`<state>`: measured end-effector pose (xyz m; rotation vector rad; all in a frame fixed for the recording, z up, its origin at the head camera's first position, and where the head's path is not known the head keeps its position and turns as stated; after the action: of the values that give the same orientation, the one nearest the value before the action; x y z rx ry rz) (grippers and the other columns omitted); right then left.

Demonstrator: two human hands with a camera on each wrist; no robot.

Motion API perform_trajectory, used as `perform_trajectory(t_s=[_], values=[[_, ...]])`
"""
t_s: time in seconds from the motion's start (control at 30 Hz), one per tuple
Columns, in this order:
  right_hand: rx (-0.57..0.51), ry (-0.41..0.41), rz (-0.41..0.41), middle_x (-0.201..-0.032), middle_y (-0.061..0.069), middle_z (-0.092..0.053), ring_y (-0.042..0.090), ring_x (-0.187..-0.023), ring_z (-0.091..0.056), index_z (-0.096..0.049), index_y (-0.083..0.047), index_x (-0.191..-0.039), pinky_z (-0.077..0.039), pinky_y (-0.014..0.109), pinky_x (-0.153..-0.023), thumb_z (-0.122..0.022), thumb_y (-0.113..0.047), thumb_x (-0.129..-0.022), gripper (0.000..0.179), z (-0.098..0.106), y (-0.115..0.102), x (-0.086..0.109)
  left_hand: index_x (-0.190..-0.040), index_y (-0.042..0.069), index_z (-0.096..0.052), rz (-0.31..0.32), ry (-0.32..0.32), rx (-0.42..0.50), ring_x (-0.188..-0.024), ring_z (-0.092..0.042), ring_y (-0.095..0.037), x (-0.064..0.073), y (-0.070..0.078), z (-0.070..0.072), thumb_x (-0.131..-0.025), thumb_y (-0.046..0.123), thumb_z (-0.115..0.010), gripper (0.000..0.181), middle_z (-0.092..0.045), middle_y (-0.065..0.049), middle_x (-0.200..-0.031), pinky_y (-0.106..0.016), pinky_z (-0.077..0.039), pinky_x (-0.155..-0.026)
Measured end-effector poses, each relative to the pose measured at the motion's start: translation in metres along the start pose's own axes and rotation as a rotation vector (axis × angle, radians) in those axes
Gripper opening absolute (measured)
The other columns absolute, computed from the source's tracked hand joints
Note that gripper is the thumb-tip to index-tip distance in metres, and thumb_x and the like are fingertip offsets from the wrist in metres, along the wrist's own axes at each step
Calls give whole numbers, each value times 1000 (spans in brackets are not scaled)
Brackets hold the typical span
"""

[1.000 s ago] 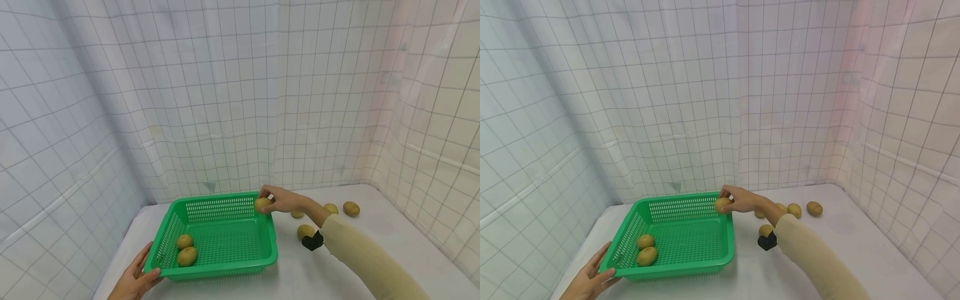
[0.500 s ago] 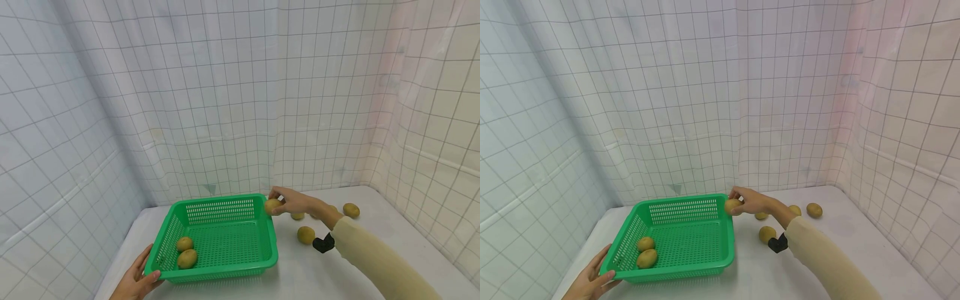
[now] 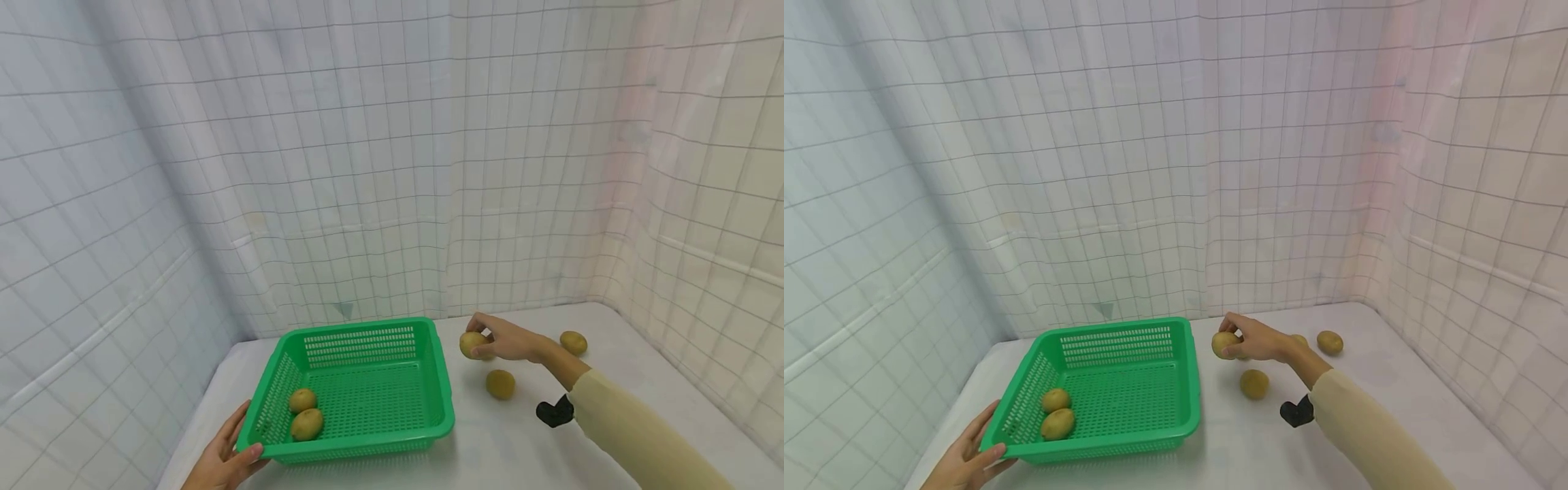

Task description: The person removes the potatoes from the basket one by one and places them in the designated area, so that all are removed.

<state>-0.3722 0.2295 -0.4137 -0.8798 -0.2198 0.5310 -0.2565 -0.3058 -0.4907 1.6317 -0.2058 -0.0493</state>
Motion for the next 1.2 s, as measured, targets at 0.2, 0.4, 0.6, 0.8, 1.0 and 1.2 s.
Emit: perform_trajectory(t_s=[0.2,0.4,0.6,0.8,1.0,1.2], values=[[-2,32,-51,-125,10,-56,33,-118,-55,-56,-10,-123,-49,54,-98,-75,-25,-98,35,5,13,13,-166,7,7,-7,23,-22,-123,-54,-24,1,1,1,-104,3,-59,90,2,-24,-168,-57,-52,-97],[-18,39,-80,-129,13,-55,33,-116,-53,-55,-7,-127,-49,52,-94,-74,-28,-99,40,13,24,32,-165,8,8,-2,27,-14,-120,-56,-19,1,-3,2,-104,7,-60,92,3,-24,-168,-56,-53,-97],[-14,48,-75,-125,16,-55,32,-110,-54,-51,-3,-128,-51,42,-88,-69,-31,-102,42,18,45,55,-166,8,8,-12,28,-15,-112,-60,-10,1,-5,2,-105,6,-59,91,1,-21,-166,-53,-55,-95],[-43,99,-146,-128,19,-53,35,-116,-52,-49,-2,-127,-51,46,-90,-70,-30,-102,44,16,71,74,-165,8,8,-6,33,-19,-114,-59,-13,2,-4,1,-105,7,-58,90,2,-22,-167,-53,-55,-95],[-46,134,-169,-117,15,-55,28,-99,-56,-52,-2,-123,-53,40,-79,-71,-26,-101,38,6,98,83,-165,7,10,12,19,-30,-128,-50,-34,0,-2,0,-106,8,-58,90,4,-26,-168,-59,-51,-98],[-69,142,-215,-114,16,-57,27,-86,-60,-54,-1,-121,-55,39,-73,-72,-27,-100,38,0,103,85,-165,8,12,27,1,-32,-129,-48,-37,0,-2,1,-106,8,-57,90,6,-27,-167,-59,-51,-99]])
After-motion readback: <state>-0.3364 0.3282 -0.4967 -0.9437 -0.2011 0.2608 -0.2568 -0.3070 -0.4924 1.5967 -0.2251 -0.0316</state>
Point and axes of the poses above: each hand's wrist, its own x-axis away from the middle knuckle, its own z-axis out of the back of the hand, y = z × x, the point moved 3 cm from there along -x, towards the middle knuckle
